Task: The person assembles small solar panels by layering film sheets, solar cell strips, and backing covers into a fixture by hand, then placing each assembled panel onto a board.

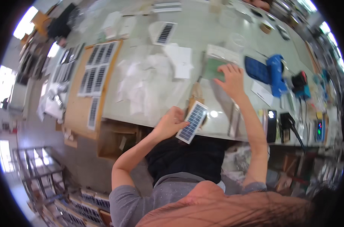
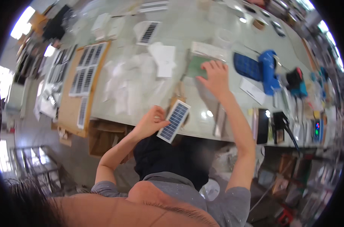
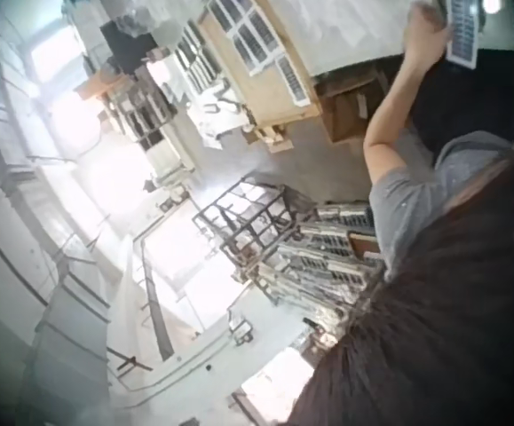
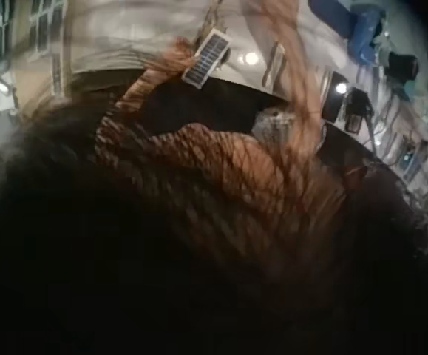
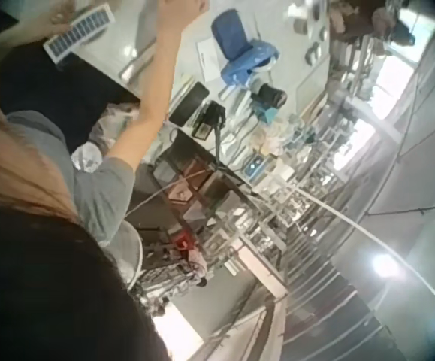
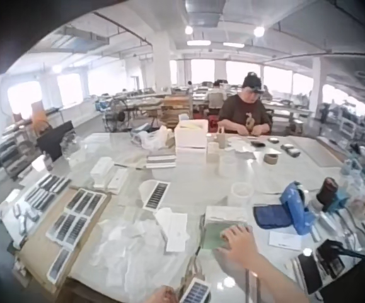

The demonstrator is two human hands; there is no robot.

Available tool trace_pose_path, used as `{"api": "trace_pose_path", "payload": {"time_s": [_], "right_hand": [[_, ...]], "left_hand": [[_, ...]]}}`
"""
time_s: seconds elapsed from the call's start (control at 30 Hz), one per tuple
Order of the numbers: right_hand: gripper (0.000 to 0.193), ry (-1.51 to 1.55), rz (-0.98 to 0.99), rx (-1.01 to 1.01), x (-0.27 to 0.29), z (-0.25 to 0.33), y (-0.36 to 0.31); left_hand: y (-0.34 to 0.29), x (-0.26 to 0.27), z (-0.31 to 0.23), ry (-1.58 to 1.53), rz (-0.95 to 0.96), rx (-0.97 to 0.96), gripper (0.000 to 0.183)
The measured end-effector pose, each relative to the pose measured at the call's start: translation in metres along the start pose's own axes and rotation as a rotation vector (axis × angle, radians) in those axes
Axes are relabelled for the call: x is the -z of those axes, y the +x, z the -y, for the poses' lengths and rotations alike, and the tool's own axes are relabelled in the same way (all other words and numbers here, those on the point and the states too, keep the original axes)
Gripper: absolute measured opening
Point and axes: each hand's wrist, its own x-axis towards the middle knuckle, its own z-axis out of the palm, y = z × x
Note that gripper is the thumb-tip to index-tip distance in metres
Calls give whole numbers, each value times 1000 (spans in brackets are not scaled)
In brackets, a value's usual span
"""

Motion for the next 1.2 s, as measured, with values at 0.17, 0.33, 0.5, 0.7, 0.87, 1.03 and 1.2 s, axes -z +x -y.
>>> {"api": "trace_pose_path", "payload": {"time_s": [0.17, 0.33, 0.5, 0.7, 0.87, 1.03, 1.2], "right_hand": [[24, 158, 137, 21, 14, -33, -3], [15, 405, 158, -91, 18, -40, 2], [10, 638, 29, -241, 28, -52, 0], [8, 707, -24, -359, 22, -67, -12], [10, 1194, -324, -491, 11, -97, -20], [35, 1234, -140, -736, 27, -34, -28], [49, 1262, 352, -734, 29, 51, -63]], "left_hand": [[-17, 20, 0, -330, 244, 29, 42], [-73, 107, 22, -467, -93, 93, 42], [-116, 238, 52, -64, -818, -34, 28], [-113, 293, 109, 116, -867, 3, 28], [-101, 291, 128, 390, -962, 43, 28], [-100, 279, 116, 701, -1003, 54, 30], [-62, 178, 21, 810, -1009, -355, 18]]}}
